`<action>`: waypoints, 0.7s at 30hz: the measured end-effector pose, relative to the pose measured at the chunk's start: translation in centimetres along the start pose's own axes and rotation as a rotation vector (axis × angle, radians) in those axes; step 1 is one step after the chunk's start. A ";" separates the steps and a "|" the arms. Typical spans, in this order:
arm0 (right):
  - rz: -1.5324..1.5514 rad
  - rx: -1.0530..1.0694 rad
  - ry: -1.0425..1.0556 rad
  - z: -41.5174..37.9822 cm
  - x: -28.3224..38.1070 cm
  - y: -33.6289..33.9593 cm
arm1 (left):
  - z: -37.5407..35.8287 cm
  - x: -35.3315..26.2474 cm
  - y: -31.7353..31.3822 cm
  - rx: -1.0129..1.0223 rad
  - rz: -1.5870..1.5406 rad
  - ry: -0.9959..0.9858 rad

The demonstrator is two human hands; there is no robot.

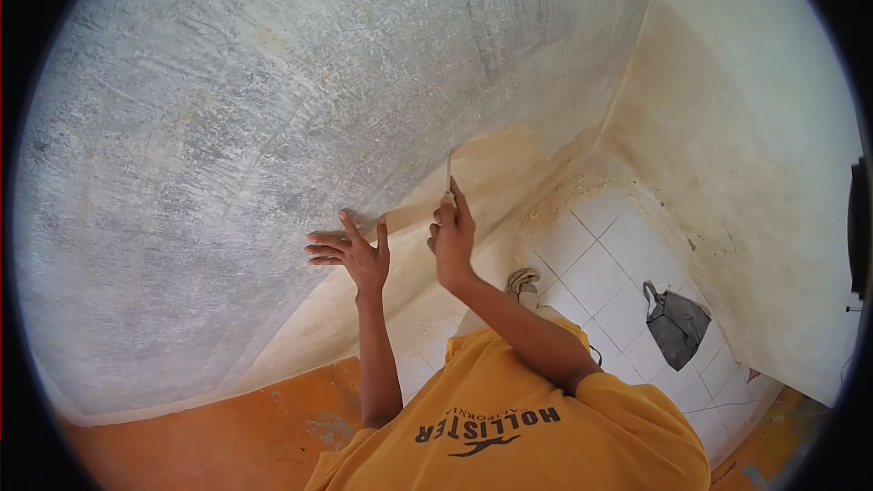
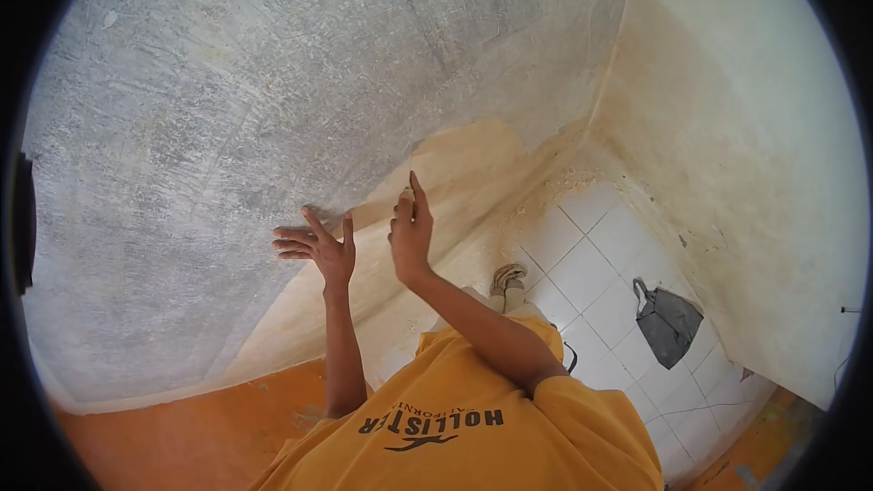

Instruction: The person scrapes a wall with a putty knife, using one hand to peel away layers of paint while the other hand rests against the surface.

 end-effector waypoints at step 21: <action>-0.168 0.080 0.258 0.4 -2.5 0.8 | 0.0 -0.6 -0.6 -0.006 0.047 0.015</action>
Point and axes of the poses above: each hand's wrist, its own z-axis towards the middle knuckle, its own y-axis out of the back of the hand, x = y × z, the point moved 9 cm from there along z, towards the middle knuckle, and after that the axes turned 11 degrees about z, right-handed, at the moved point
